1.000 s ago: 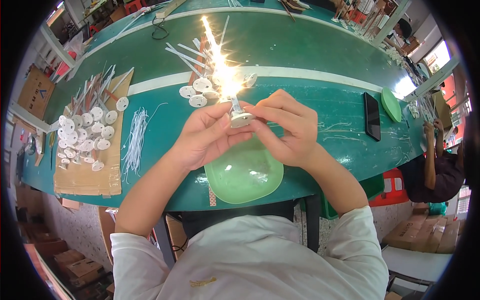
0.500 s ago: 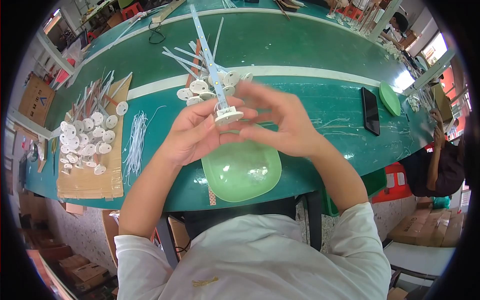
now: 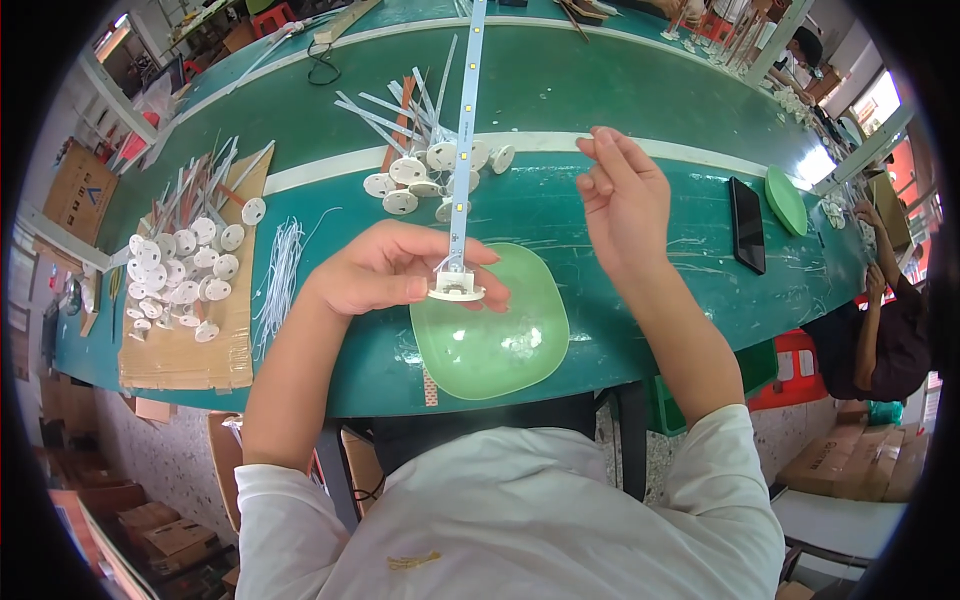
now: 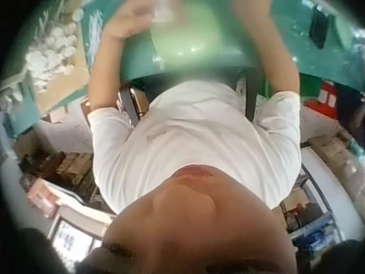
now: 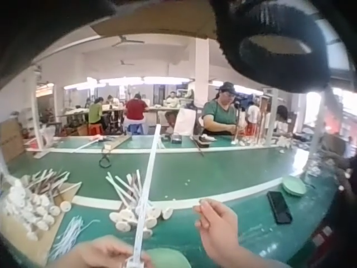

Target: Assembling LED light strips onto circular plastic bases.

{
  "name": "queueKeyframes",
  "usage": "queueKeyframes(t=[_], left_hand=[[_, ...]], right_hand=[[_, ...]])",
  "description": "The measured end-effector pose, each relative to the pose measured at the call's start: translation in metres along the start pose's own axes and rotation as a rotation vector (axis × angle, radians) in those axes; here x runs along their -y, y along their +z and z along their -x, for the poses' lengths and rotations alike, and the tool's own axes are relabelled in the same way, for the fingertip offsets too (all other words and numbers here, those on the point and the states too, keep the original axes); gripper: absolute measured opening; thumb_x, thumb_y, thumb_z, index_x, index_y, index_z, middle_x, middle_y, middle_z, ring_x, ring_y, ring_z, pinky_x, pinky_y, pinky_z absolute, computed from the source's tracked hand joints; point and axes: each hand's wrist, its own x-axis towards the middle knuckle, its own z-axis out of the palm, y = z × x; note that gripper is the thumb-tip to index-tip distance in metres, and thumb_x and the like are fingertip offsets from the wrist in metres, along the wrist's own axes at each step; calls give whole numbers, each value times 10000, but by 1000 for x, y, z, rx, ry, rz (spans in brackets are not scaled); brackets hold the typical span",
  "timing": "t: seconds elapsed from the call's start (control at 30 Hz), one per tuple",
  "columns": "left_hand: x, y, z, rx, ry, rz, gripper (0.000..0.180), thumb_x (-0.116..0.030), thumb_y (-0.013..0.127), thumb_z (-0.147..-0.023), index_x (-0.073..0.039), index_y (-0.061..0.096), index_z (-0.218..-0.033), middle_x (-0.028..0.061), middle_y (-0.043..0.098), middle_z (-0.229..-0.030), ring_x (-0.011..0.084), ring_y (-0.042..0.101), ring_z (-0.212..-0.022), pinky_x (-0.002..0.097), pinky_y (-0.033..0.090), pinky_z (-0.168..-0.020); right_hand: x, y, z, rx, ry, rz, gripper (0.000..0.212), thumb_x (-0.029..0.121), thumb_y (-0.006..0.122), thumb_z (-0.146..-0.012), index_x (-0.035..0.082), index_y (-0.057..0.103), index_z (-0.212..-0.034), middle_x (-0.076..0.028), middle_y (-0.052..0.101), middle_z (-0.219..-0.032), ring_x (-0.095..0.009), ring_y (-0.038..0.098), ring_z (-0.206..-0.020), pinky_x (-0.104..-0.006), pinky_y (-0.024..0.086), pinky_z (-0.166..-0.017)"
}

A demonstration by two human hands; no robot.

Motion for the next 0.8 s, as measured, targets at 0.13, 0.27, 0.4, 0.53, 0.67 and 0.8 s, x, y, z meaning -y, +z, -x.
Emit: queueKeyframes(t=[0.13, 0.27, 0.4, 0.53, 0.67, 0.8], left_hand=[[-1, 2, 0, -12, -8, 3, 655, -265, 704, -896, 51, 452, -1412, 282, 606, -1261, 385, 593, -1204, 420, 481, -994], [-4, 5, -5, 19, 23, 0, 697, -246, 701, -894, 42, 397, -1451, 287, 606, -1254, 375, 594, -1203, 404, 467, -1008], [-6, 6, 2, 43, 30, -4, 727, -221, 695, -895, 24, 347, -1484, 280, 609, -1249, 357, 589, -1209, 396, 443, -1030], [-6, 13, -4, 77, 27, 2, 744, -197, 696, -891, 13, 322, -1499, 276, 608, -1250, 340, 587, -1213, 409, 427, -1045], [-4, 17, -4, 127, -12, -13, 758, -185, 700, -887, 14, 309, -1505, 275, 604, -1260, 332, 587, -1215, 418, 415, -1058], [1, 16, -1, 176, -9, -13, 740, -127, 713, -866, 5, 340, -1492, 332, 597, -1237, 440, 599, -1176, 514, 436, -1043]], right_hand=[[3, -2, -6, -7, -6, 44, 206, 67, 641, -948, -48, 616, -1117, -119, 664, -987, -38, 496, -634, -208, 477, -625], [45, -21, -36, -111, -216, -13, 245, 42, 639, -942, -84, 594, -1147, -139, 655, -1016, -58, 554, -706, -173, 458, -600], [124, -51, -23, -11, -407, -76, 255, 4, 604, -952, -91, 573, -1187, -140, 656, -1044, -57, 568, -727, -155, 436, -583], [197, -125, 35, -12, -665, 361, 152, 129, 548, -1014, -6, 615, -989, 21, 486, -693, -26, 398, -561, -200, 286, -505], [131, -87, 83, -148, -514, 962, 149, 166, 633, -962, 44, 685, -896, 20, 589, -756, -62, 510, -658, -210, 405, -603], [58, -33, 104, 441, -229, 811, 189, -66, 673, -842, -1, 711, -1015, -70, 635, -1055, -131, 609, -939, -258, 513, -799]])
